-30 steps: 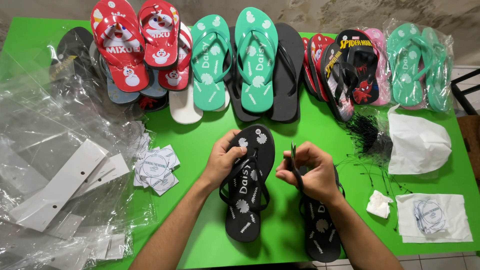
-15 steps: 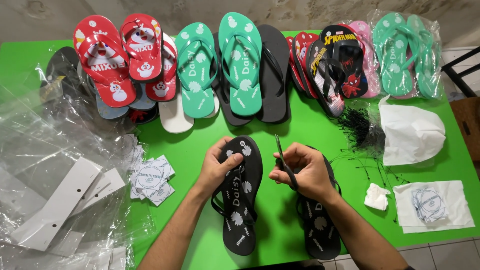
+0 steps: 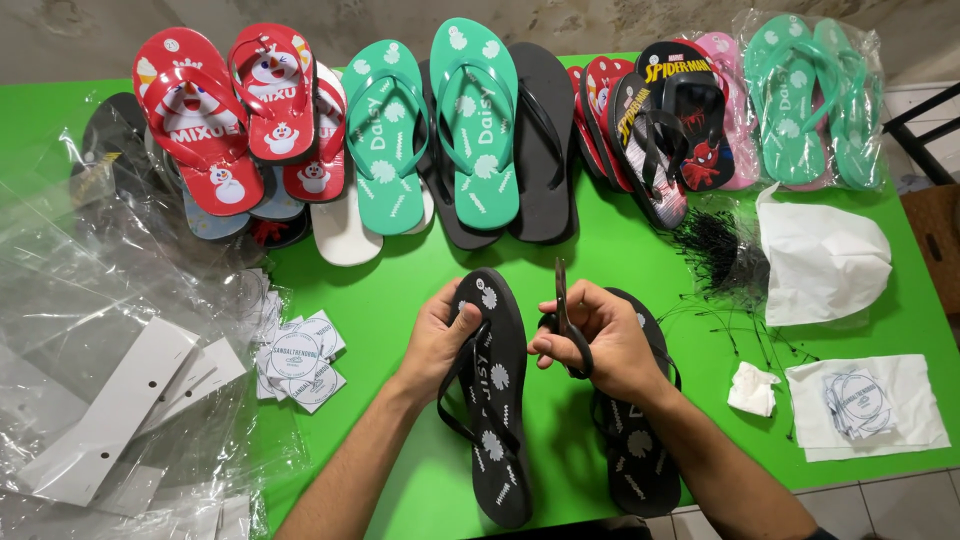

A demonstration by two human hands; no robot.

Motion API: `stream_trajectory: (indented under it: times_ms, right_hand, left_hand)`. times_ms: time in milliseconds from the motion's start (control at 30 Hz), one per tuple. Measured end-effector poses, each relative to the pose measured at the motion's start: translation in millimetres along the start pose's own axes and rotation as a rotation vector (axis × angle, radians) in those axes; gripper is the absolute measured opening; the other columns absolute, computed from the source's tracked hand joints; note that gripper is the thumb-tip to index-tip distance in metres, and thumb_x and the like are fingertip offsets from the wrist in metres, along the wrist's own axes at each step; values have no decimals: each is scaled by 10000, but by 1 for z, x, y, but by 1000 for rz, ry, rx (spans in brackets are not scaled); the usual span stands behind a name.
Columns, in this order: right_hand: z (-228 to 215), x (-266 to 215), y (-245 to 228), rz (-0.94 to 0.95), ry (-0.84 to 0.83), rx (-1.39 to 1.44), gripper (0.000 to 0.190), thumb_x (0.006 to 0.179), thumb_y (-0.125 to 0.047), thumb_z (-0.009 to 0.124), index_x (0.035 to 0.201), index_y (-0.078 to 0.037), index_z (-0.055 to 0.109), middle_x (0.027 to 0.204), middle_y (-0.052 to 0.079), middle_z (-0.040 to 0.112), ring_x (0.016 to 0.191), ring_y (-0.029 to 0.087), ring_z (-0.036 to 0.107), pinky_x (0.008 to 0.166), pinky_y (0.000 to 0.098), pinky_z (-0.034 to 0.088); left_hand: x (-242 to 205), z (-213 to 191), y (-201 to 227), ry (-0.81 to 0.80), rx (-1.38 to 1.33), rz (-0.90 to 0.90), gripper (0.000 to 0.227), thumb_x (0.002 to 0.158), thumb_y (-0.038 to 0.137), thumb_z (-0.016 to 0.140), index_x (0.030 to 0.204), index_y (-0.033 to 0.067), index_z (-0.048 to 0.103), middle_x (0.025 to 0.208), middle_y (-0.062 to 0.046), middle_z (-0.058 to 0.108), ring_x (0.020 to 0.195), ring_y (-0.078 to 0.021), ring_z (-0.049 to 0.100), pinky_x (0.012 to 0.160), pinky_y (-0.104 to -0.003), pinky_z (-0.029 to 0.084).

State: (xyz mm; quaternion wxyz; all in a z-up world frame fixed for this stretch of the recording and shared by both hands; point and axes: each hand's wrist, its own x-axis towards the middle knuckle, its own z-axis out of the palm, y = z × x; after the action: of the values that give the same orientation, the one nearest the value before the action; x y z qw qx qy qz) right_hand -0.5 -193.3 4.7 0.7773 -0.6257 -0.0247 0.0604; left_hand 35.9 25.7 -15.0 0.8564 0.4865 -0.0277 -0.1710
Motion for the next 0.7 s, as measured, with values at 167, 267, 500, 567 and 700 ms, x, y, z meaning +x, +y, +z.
stream_trajectory:
  times_ms: [167,267,500,567,700]
  right_hand:
    - [-1,-2,2,-9,5,12,421,750,-40,887,1083,70,653,752,275,758,577,272,768,473,283,585]
    - [1,-2,2,-21,-5,8,423,748,-40,889,1081,73,654,746,274,757,574,272,767,490,294,594]
    - [-3,-3,16,-30,6,31,455,744,-47,897,1092,97,641,729,270,752,574,259,759,502,289,585]
    - [-1,-3,9,-25,22,31,448,758,-66,891,1094,93,640,725,261,749,575,255,755,504,291,585]
    - [-3,-1,13,-7,31,22,446,771,-84,887,1108,78,645,745,224,749,605,229,742,575,300,591]
  left_hand:
    - [-4,17,4,26,-169,-25,445,858,436,774,1061,50,685,800,-57,705,690,-104,681,617,-258,605]
    - [-3,16,4,41,-203,-37,446,851,436,775,1055,51,680,819,-66,710,709,-118,694,634,-272,614]
    - [-1,11,2,8,-99,-69,422,859,378,792,1087,45,669,837,-56,706,726,-107,685,642,-267,622]
    - [-3,13,0,2,-65,-61,405,857,360,800,1085,48,680,823,-39,698,722,-87,662,632,-245,603]
    - [-7,22,7,1,-21,-54,406,846,344,815,1095,47,694,809,-20,693,712,-62,633,618,-216,578]
